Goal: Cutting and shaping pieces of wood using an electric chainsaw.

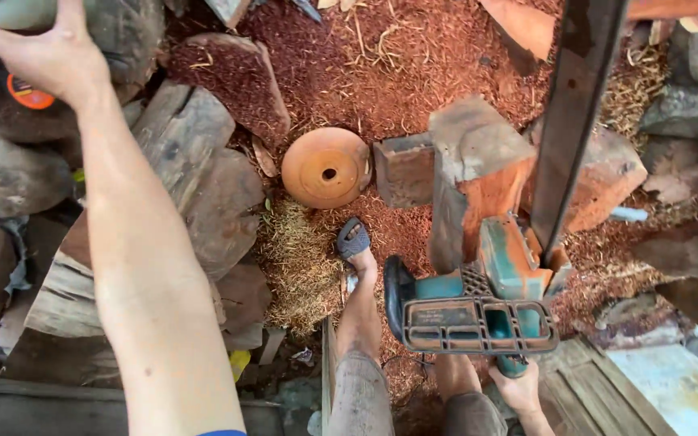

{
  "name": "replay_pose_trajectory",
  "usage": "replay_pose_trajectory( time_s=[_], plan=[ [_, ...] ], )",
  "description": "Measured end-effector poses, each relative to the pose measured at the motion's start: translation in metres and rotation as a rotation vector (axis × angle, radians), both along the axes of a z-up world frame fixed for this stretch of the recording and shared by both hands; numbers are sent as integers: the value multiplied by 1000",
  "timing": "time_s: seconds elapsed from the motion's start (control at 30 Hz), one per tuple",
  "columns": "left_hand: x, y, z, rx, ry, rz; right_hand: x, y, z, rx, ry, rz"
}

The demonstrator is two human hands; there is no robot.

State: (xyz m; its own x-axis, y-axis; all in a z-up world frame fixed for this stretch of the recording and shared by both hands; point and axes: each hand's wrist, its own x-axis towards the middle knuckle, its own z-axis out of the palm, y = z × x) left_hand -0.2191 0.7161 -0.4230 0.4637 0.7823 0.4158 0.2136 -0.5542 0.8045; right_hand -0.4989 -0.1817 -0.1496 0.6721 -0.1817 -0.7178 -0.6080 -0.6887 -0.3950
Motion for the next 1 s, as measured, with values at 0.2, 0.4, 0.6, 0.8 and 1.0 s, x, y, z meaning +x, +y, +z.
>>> replay_pose_trajectory(
  time_s=[0.2,0.4,0.6,0.8,1.0],
  plan=[
    [-18,-37,36,-111,-165,-145,5,17,3,3,80,-44],
    [-115,-432,420,-566,672,-1081,12,33,-7,12,97,-68],
    [-117,-577,381,-106,727,-948,60,59,8,108,43,-87],
    [-43,-588,337,-640,1545,-941,79,89,32,90,-128,-44],
    [-115,-582,401,-378,1404,-678,20,78,86,177,-155,0]
  ],
)
